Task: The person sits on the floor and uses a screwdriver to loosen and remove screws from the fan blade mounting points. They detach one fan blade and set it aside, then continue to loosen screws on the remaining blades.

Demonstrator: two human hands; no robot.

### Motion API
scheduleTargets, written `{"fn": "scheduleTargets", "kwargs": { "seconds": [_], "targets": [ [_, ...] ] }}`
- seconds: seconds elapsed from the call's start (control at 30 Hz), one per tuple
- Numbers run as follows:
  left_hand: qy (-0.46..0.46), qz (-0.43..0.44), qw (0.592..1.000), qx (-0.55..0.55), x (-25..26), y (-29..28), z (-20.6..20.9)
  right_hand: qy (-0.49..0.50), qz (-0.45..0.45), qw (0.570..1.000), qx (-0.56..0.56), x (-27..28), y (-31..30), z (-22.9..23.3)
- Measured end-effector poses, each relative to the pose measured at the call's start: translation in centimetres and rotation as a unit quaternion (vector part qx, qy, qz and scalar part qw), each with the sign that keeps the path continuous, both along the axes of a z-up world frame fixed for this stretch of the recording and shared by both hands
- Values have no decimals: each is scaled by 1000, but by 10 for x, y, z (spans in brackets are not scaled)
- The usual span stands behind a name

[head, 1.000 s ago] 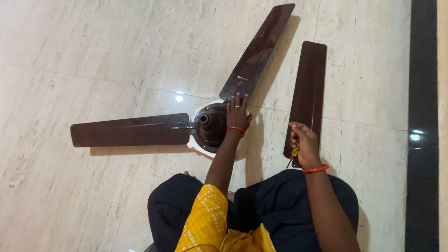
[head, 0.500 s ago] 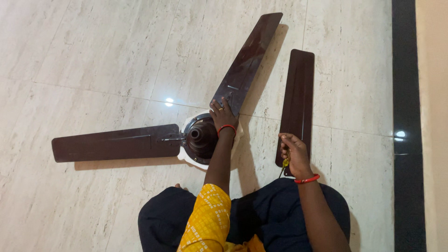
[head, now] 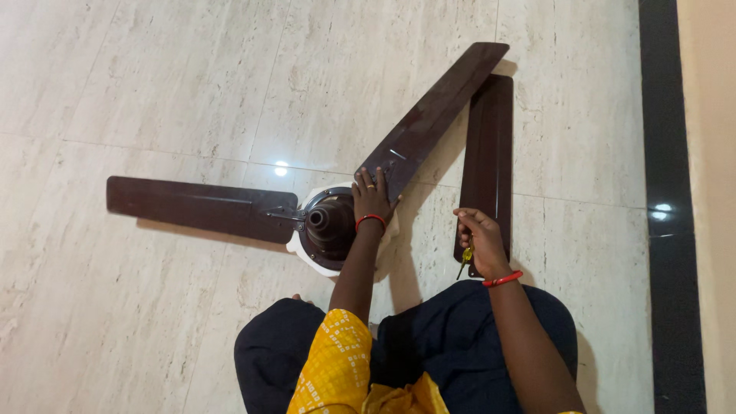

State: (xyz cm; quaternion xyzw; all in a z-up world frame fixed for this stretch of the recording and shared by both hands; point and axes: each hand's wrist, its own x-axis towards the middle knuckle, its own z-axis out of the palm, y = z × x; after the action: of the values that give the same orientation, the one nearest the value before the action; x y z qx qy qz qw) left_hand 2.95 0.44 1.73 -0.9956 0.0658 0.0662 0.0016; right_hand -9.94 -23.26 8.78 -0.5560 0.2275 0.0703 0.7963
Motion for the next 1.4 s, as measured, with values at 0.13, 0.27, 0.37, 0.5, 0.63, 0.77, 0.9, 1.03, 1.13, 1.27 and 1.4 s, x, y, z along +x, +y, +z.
{"fn": "scheduleTargets", "kwargs": {
  "seconds": [0.13, 0.27, 0.37, 0.5, 0.63, 0.77, 0.9, 1.03, 1.13, 1.27, 1.4],
  "targets": [
    [9, -60, 998, 1, -19, 9, 3, -15, -12, 1000, 4, -1, 0, 1],
    [15, -119, 993, -2, -41, 17, 4, -15, -34, 999, -18, -6, -1, 1],
    [20, -151, 988, 3, -52, 25, 6, -28, -52, 998, 6, -9, -1, 0],
    [16, -185, 983, 9, -62, 29, 2, -33, -54, 998, -3, -11, -2, -2],
    [0, -207, 978, 18, -68, 34, 0, -27, -50, 998, -24, -11, -1, 1],
    [23, -190, 981, 3, -72, 33, 3, -38, -43, 998, -22, -9, 2, 7],
    [35, -149, 985, -81, -68, 28, 6, -33, -26, 998, -39, -7, 4, 9],
    [80, -6, 986, -149, -46, -2, 11, -27, -27, 998, -41, -2, 5, 6],
    [87, 63, 985, -132, -36, -29, 12, -22, -27, 999, -38, -2, 4, 1],
    [59, 108, 984, -132, -32, -44, 10, -12, -20, 999, -46, 1, 3, -5],
    [-4, 103, 984, -142, -39, -42, 2, -19, -21, 999, -33, 3, 4, -8]
  ]
}}
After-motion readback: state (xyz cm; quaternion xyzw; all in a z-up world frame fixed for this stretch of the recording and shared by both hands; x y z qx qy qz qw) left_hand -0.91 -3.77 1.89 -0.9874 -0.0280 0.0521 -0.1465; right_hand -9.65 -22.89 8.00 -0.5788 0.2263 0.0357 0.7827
